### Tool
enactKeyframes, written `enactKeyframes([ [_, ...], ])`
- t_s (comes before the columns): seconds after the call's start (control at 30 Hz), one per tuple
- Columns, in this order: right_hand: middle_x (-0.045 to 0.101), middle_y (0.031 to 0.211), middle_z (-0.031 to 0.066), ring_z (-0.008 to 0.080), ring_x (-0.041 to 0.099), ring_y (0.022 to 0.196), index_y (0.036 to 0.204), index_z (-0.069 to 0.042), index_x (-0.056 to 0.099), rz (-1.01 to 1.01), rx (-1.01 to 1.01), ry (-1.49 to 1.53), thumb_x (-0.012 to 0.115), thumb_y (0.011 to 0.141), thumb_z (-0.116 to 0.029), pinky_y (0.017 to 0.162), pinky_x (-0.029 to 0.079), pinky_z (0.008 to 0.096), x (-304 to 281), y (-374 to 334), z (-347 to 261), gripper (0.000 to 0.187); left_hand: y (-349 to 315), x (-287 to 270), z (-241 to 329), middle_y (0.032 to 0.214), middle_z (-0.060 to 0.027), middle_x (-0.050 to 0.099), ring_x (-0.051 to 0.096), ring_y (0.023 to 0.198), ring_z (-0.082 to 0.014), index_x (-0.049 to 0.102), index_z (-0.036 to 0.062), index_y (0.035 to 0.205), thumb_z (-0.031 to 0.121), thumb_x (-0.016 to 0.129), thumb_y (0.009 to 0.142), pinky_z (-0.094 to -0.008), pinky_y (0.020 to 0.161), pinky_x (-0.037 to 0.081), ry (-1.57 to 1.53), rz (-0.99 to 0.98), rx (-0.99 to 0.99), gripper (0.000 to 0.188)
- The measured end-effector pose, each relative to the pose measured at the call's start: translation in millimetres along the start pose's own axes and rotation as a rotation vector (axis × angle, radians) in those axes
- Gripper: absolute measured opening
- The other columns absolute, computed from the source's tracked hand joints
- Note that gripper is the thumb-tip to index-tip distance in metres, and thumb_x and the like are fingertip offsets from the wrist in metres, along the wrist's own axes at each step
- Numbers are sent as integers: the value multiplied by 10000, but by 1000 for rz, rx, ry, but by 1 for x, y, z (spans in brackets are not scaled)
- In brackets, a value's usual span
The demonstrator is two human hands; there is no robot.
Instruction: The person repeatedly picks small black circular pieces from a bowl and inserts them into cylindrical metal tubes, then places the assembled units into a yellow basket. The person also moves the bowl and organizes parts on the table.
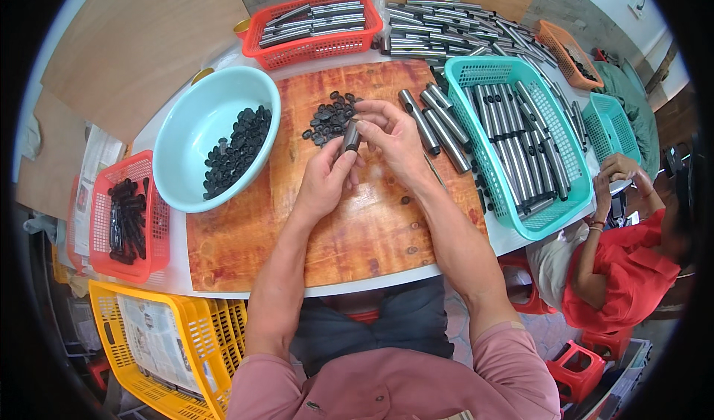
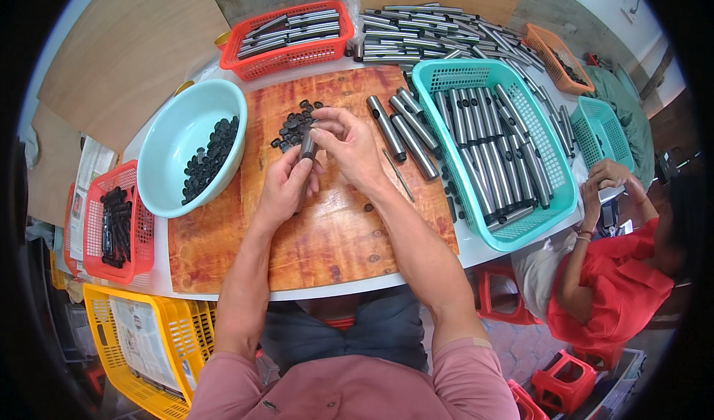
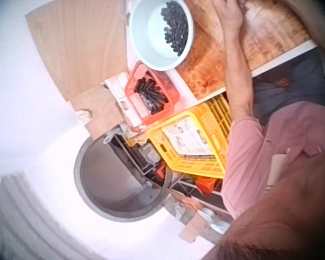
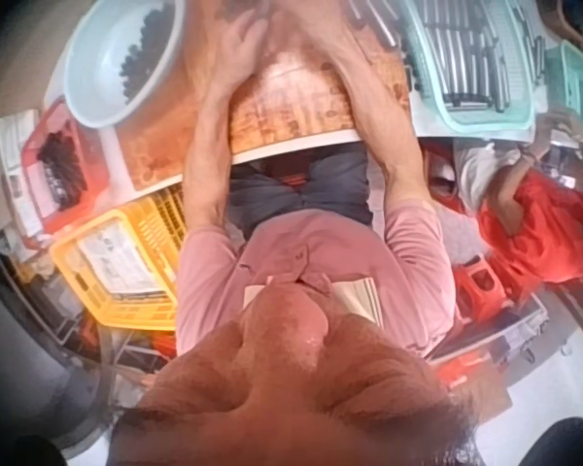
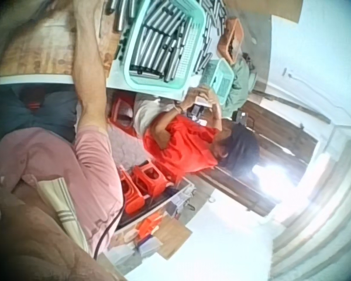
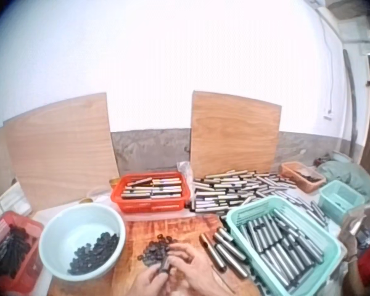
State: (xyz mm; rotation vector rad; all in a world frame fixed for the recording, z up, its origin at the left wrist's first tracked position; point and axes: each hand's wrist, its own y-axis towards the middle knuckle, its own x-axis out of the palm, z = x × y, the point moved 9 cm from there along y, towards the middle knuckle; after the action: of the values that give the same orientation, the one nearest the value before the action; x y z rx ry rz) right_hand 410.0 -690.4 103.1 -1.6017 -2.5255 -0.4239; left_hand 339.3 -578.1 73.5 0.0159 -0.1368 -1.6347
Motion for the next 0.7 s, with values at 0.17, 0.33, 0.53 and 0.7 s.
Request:
enactKeyframes([
  [0.17, 713, 1014, 94, 124, 666, 875, 1183, 56, 640, -94, -11, -135, 717, 921, -120, 769, 544, 282, 2, 5, 10, 325, -6, -11, 9, 1013, -82, 638, 624, 836, -163, 579, -28, 1259, 178, 564, 1035, -307, 713, 496, 468, 83, 141, 304],
  [0.33, 714, 1008, 94, 141, 676, 866, 1161, 40, 659, -207, 118, -323, 692, 922, -134, 751, 543, 283, 2, 3, 17, 297, -19, -1, 38, 1106, -202, 598, 607, 1023, -368, 546, 11, 1341, 112, 631, 957, -429, 879, 488, 912, 74, 242, 405],
  [0.53, 712, 1074, 120, 192, 670, 995, 1191, 30, 650, -399, 140, -437, 673, 889, -60, 823, 549, 327, 10, -3, 29, 316, -40, 5, 42, 1030, -182, 581, 614, 959, -388, 588, 45, 1278, 130, 682, 919, -471, 793, 516, 1289, 102, 214, 380],
  [0.7, 709, 1092, 124, 199, 669, 1022, 1182, 45, 643, -469, 60, -435, 673, 840, 38, 898, 538, 329, 12, 2, 47, 343, -47, 12, 31, 982, -162, 559, 610, 939, -348, 581, 37, 1293, 132, 713, 883, -450, 787, 514, 1422, 164, 337, 442],
])
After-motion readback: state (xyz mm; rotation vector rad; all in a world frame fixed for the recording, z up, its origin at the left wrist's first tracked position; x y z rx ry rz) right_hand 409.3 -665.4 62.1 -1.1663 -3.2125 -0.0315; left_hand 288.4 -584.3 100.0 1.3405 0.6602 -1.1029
